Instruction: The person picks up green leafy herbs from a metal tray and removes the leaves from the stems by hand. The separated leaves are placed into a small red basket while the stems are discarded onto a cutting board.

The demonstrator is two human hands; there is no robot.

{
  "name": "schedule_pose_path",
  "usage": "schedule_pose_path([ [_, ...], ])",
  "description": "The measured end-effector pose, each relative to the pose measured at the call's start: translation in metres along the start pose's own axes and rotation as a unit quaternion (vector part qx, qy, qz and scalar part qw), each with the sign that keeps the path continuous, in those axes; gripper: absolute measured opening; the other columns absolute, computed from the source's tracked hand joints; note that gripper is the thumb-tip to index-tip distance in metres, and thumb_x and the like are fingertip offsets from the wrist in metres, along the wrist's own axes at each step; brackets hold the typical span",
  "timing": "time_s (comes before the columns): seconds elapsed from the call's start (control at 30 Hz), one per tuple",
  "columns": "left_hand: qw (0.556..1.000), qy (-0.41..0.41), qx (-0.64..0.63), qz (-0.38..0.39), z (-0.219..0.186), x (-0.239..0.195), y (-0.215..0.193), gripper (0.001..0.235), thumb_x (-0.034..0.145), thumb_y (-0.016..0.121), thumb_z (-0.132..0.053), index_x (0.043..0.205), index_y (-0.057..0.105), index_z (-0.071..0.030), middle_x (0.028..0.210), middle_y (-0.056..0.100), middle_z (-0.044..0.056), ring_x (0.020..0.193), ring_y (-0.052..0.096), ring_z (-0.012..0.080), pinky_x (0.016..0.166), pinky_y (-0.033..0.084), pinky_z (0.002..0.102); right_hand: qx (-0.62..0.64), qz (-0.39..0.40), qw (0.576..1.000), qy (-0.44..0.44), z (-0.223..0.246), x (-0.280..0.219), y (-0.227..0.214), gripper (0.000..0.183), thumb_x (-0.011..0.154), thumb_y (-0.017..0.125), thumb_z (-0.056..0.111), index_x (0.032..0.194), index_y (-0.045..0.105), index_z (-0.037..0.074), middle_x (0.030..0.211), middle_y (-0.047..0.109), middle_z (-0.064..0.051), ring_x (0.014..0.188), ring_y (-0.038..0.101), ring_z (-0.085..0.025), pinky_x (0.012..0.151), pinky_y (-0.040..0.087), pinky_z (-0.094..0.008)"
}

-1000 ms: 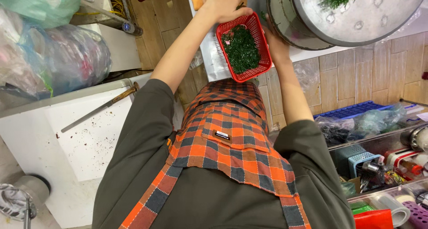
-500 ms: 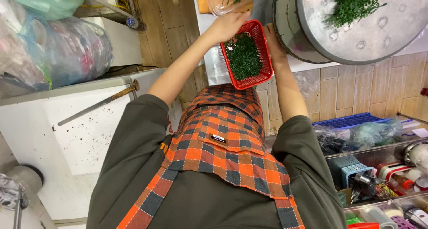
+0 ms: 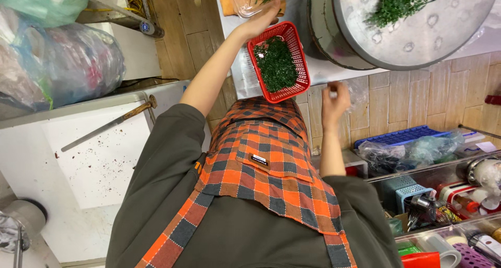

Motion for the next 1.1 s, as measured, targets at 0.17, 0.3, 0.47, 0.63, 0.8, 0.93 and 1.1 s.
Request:
schedule_pose_path([
  [0.17,0.994,-0.099,0.013,0.038,0.012,0.002,-0.002,0.118,0.080,0.017,-0.093,0.167,0.007,-0.015,0.161,0.035,0.024,0.149,0.038,0.0343,0.118,0.032,0.045,0.068,-0.064,0.996,-0.007,0.062,-0.012,-0.034,0.017,0.089,0.071,-0.005,0.105,0.073,0.000,0.103,0.074,-0.012,0.092,0.070,-0.023,0.082,0.058,-0.035],
  [0.3,0.999,0.006,0.041,0.031,-0.012,-0.007,-0.004,0.112,0.088,0.019,-0.089,0.163,0.012,-0.007,0.160,0.037,0.021,0.145,0.051,0.0319,0.119,0.035,0.042,0.067,-0.012,0.992,-0.104,0.118,0.010,-0.022,0.018,0.088,0.074,-0.003,0.105,0.072,0.002,0.107,0.072,-0.013,0.099,0.069,-0.027,0.086,0.057,-0.037],
  [0.47,0.969,0.037,0.244,-0.005,-0.053,-0.019,-0.013,0.085,0.107,0.026,-0.070,0.131,0.069,-0.001,0.134,0.071,0.020,0.131,0.065,0.0313,0.117,0.046,0.037,0.034,0.113,0.980,-0.161,0.150,0.040,0.026,0.020,0.088,0.071,-0.002,0.106,0.074,0.005,0.114,0.072,-0.010,0.106,0.069,-0.029,0.092,0.056,-0.040],
  [0.63,0.940,0.174,0.251,-0.154,-0.098,-0.041,-0.027,0.051,0.102,0.061,-0.048,0.115,0.073,0.000,0.122,0.063,0.017,0.114,0.064,0.0349,0.100,0.049,0.043,0.024,0.174,0.971,-0.160,0.151,0.049,0.037,0.027,0.093,0.067,-0.002,0.118,0.075,0.004,0.120,0.072,-0.010,0.111,0.068,-0.031,0.095,0.054,-0.040],
  [0.8,0.823,0.279,0.387,-0.308,-0.153,-0.077,-0.031,0.041,0.091,0.080,-0.033,0.116,0.072,-0.001,0.122,0.060,0.020,0.115,0.055,0.0418,0.097,0.042,0.050,0.035,0.199,0.957,-0.210,0.155,0.051,0.024,0.019,0.084,0.073,0.007,0.103,0.075,0.005,0.117,0.074,-0.014,0.105,0.068,-0.032,0.087,0.055,-0.039],
  [0.93,0.825,0.309,0.343,-0.326,-0.207,-0.104,-0.002,0.033,0.095,0.080,-0.023,0.124,0.070,-0.008,0.121,0.062,0.015,0.117,0.056,0.0385,0.101,0.043,0.049,0.054,0.194,0.973,-0.110,0.148,0.062,-0.008,0.013,0.087,0.084,0.016,0.090,0.075,0.007,0.083,0.073,-0.008,0.071,0.070,-0.025,0.065,0.054,-0.035],
  [1.1,0.765,0.495,0.320,-0.260,-0.272,-0.082,0.068,0.024,0.098,0.075,-0.016,0.122,0.071,-0.011,0.105,0.070,0.012,0.096,0.064,0.0347,0.084,0.049,0.046,0.029,-0.166,0.982,-0.082,0.108,0.147,-0.111,0.006,0.104,0.074,0.002,0.103,0.073,0.008,0.083,0.071,-0.006,0.071,0.065,-0.019,0.069,0.050,-0.032],
])
Point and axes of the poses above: each hand's wrist, its own x-axis towards the middle knuckle, its own y-axis out of the palm, z = x × y, the point moved 4 cm from there along x, towards the middle knuckle
